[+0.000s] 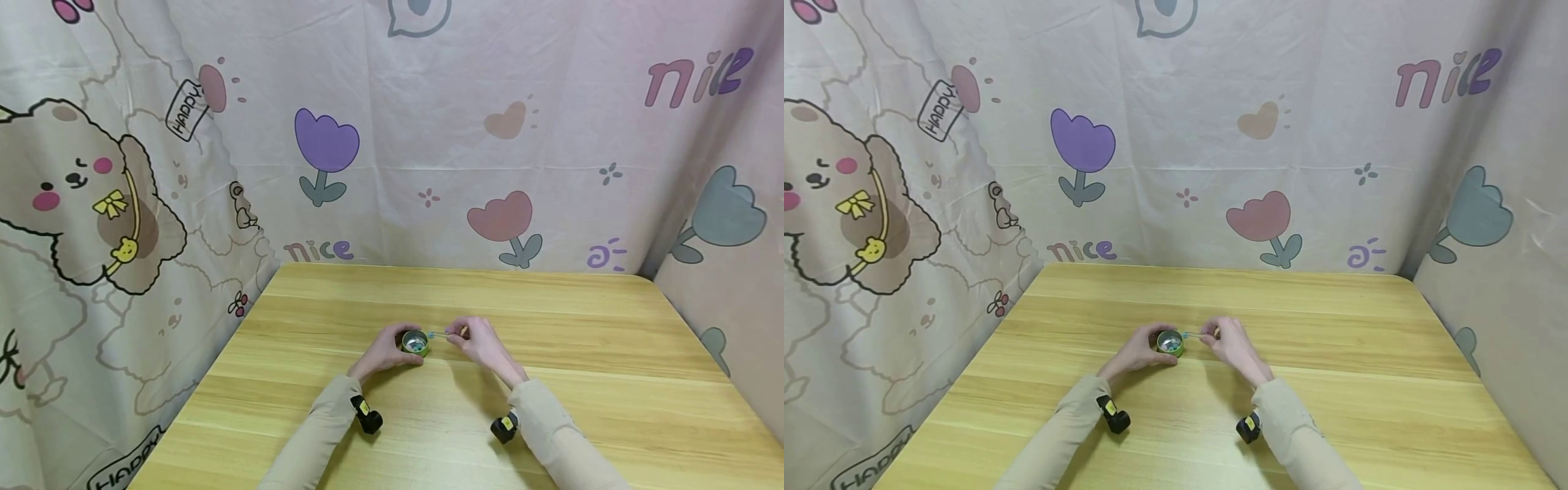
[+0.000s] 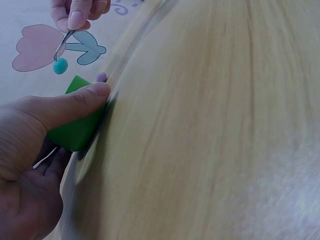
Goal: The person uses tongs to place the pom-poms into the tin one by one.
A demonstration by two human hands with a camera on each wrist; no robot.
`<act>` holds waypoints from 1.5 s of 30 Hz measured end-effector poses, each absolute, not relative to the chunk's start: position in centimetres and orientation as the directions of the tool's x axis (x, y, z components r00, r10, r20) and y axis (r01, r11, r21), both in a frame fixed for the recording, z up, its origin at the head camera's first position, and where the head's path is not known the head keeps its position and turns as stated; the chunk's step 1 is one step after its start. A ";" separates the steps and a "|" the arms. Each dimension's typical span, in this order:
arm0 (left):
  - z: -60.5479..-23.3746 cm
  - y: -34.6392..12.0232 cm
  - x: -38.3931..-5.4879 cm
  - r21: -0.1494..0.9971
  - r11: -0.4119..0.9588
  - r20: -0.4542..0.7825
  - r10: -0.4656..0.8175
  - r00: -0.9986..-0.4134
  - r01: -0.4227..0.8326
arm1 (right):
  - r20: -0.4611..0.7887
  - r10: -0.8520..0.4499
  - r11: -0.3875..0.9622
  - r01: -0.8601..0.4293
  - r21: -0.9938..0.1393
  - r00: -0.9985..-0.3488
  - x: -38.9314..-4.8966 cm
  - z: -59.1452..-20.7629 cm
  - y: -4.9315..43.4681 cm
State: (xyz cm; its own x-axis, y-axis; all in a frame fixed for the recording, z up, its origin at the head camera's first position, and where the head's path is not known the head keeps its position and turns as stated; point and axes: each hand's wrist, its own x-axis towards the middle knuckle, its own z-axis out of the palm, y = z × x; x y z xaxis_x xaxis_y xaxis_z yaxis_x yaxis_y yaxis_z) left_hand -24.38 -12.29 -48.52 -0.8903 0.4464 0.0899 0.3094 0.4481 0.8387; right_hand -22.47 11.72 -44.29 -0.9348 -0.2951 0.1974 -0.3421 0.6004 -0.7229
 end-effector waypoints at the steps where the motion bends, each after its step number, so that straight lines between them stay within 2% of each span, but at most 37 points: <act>1: -48.5 -12.3 -24.4 0.839 0.449 0.089 0.447 -0.890 0.309 | 0.197 -0.298 0.600 -0.344 -0.722 -0.934 -22.5 -44.3 11.6; 20: -48.5 -12.2 -24.3 0.843 0.443 0.089 0.443 -0.892 0.305 | 0.230 -0.340 0.581 -0.396 -0.711 -0.912 -22.4 -44.3 10.5; 27: -48.5 -12.2 -24.3 0.838 0.453 0.085 0.442 -0.893 0.305 | 0.301 -0.347 0.548 -0.453 -0.703 -0.888 -22.3 -44.6 10.2; 34: -48.5 -12.2 -24.3 0.836 0.456 0.087 0.440 -0.894 0.306 | 0.233 -0.349 0.572 -0.403 -0.715 -0.908 -22.5 -44.6 10.2; 45: -48.4 -12.2 -24.3 0.840 0.448 0.087 0.443 -0.892 0.305 | 0.226 -0.353 0.577 -0.401 -0.712 -0.908 -22.6 -44.7 10.1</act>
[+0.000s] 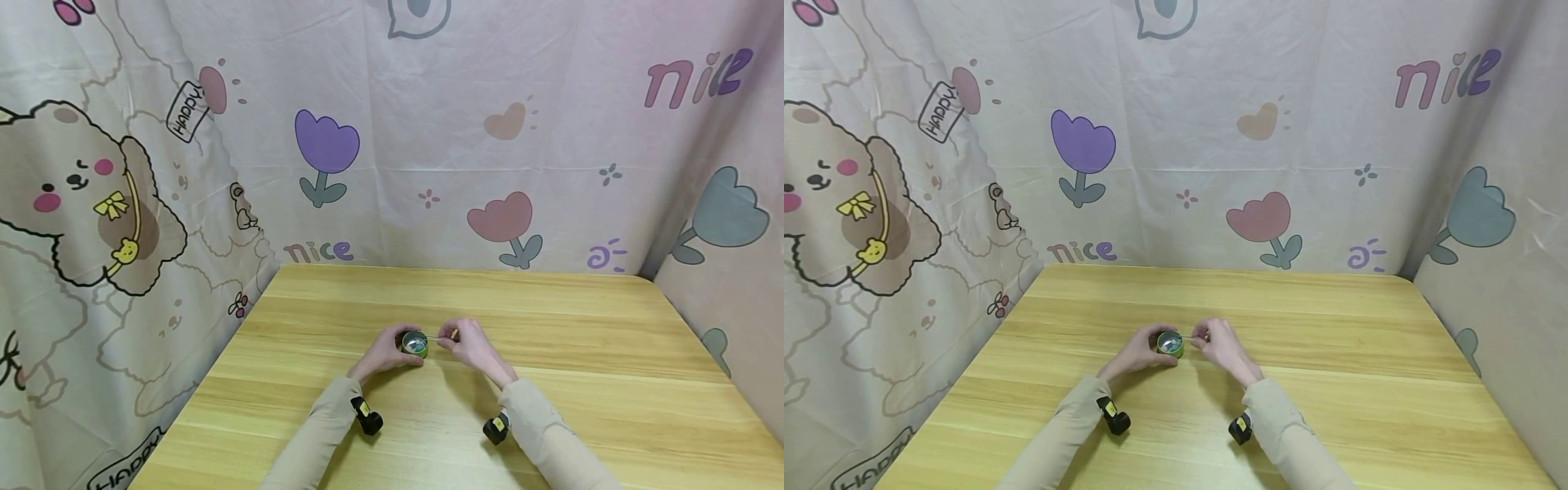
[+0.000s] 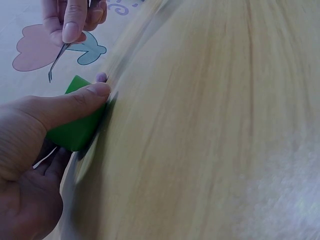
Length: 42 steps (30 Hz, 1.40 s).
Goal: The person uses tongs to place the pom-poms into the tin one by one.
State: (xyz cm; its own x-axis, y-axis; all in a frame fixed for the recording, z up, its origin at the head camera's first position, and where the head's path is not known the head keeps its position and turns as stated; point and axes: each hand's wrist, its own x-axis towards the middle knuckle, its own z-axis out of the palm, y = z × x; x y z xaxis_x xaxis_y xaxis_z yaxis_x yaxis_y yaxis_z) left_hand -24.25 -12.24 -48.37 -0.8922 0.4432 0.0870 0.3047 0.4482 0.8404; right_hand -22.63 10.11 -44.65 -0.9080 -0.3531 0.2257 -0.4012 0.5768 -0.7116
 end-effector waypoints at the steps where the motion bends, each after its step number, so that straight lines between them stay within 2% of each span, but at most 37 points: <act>1: -48.3 -12.2 -24.2 0.838 0.448 0.092 0.447 -0.890 0.312 | 0.222 -0.350 0.576 -0.397 -0.714 -0.910 -22.6 -44.6 10.1; 42: -48.4 -12.4 -24.2 0.834 0.451 0.094 0.452 -0.887 0.318 | 0.162 -0.209 0.616 -0.258 -0.744 -0.964 -23.2 -45.8 13.4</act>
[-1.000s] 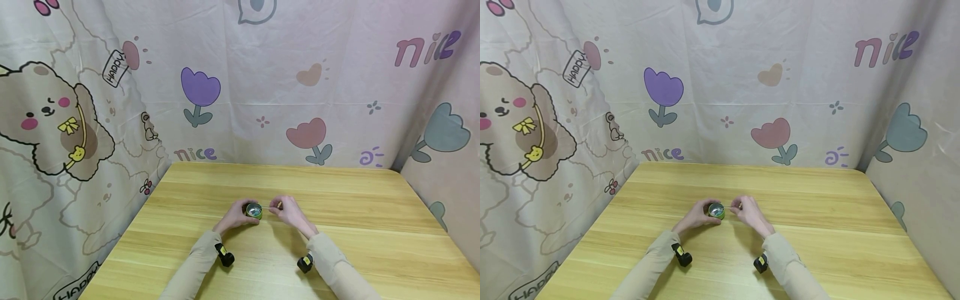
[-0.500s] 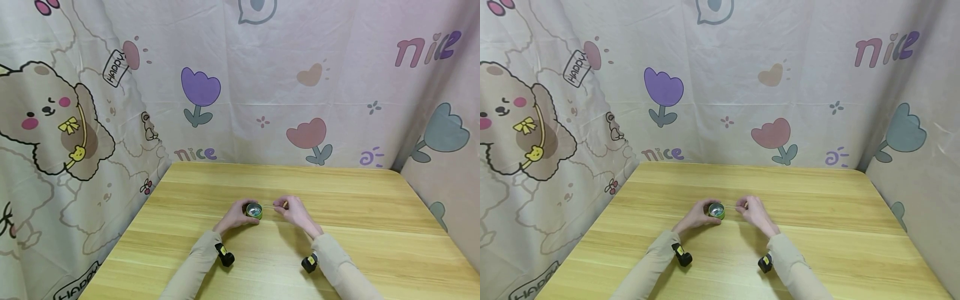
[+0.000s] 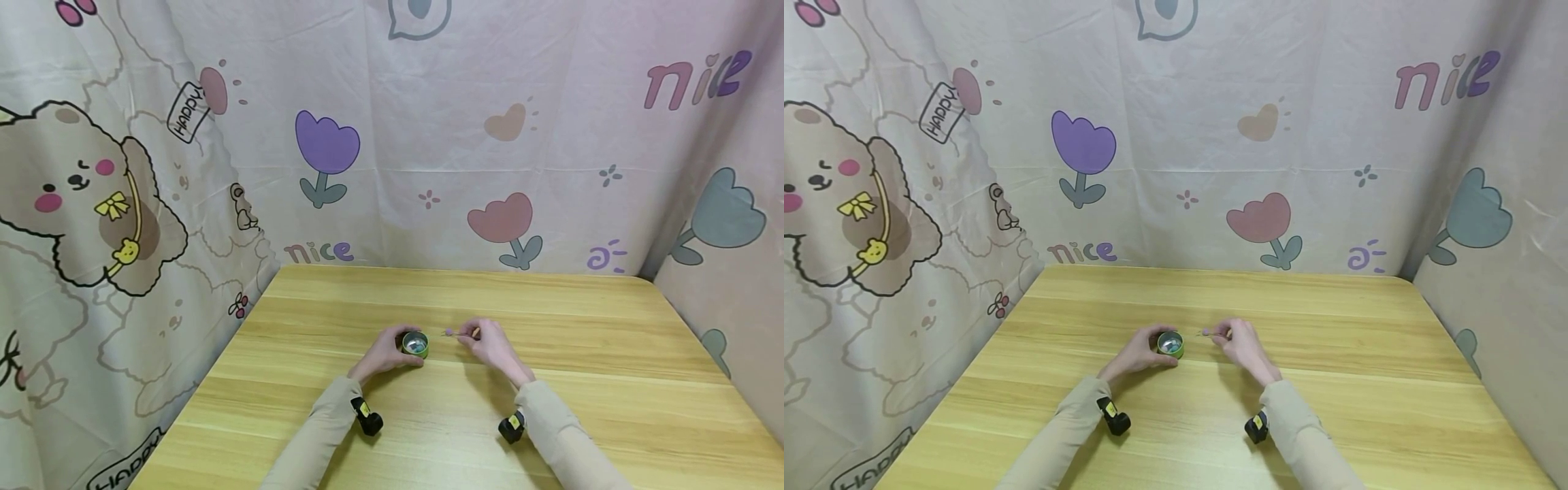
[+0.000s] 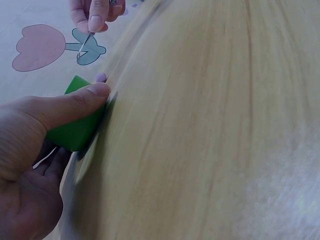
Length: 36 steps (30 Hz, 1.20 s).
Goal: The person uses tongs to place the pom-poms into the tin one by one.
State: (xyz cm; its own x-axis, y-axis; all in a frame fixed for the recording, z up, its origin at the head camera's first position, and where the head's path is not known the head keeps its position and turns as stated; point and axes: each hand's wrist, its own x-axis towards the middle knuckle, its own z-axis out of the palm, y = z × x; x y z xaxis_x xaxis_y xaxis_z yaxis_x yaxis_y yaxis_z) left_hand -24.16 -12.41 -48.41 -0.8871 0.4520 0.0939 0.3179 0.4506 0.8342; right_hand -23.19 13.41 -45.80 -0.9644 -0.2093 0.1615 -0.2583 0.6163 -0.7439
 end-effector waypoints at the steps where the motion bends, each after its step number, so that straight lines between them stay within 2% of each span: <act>1: -48.4 -12.4 -24.2 0.832 0.451 0.097 0.454 -0.886 0.322 | 0.161 -0.207 0.617 -0.256 -0.744 -0.965 -23.3 -45.9 13.5; 25: -48.6 -12.5 -24.3 0.845 0.418 0.124 0.452 -0.883 0.333 | 0.152 -0.164 0.651 -0.223 -0.725 -0.975 -24.0 -46.2 14.4; 36: -48.5 -12.3 -24.2 0.829 0.454 0.108 0.445 -0.889 0.328 | 0.160 -0.170 0.663 -0.233 -0.711 -0.972 -24.4 -46.6 14.5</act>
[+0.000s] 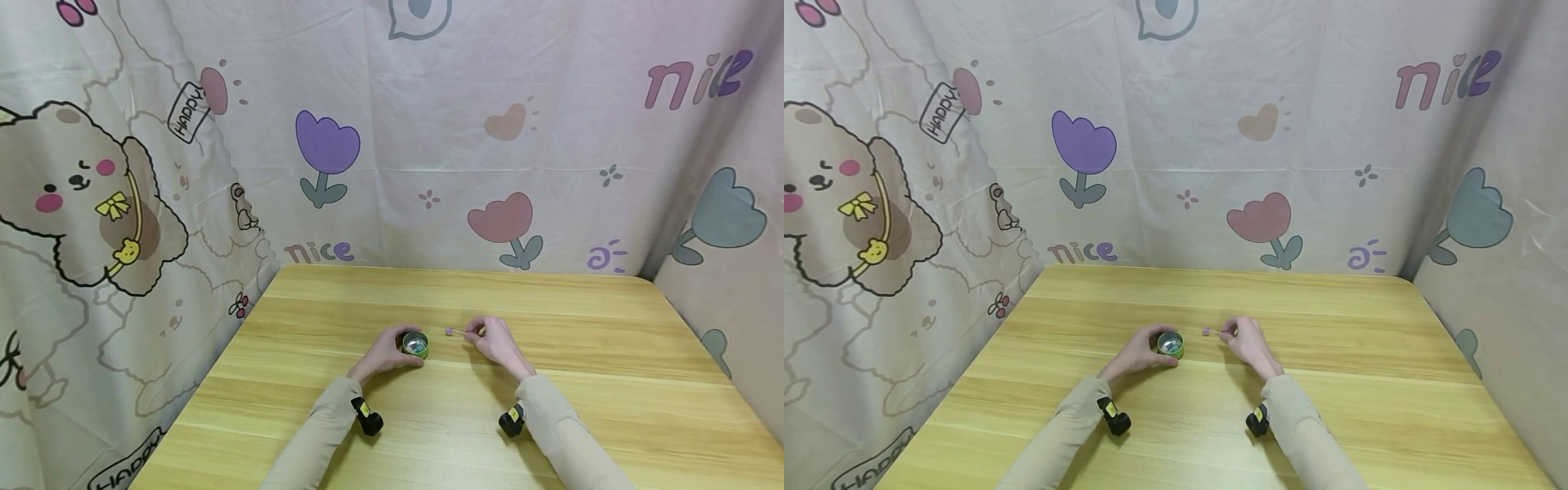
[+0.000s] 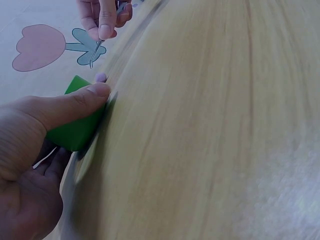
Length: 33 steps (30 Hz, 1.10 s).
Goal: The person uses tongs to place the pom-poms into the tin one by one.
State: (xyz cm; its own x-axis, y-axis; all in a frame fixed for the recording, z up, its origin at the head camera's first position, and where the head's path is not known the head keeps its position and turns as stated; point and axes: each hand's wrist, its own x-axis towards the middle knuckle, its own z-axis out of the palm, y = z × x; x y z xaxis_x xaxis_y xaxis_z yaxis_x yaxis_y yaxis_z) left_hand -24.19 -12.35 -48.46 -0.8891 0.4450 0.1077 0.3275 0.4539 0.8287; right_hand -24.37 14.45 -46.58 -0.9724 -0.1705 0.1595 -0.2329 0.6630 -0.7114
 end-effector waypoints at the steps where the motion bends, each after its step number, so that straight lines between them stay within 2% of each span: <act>1: -48.5 -12.3 -24.2 0.827 0.457 0.107 0.444 -0.890 0.327 | 0.161 -0.171 0.664 -0.235 -0.710 -0.972 -24.4 -46.6 14.4; 33: -48.7 -12.3 -24.3 0.846 0.436 0.096 0.441 -0.892 0.307 | 0.122 -0.177 0.677 -0.211 -0.705 -0.977 -25.1 -47.0 14.5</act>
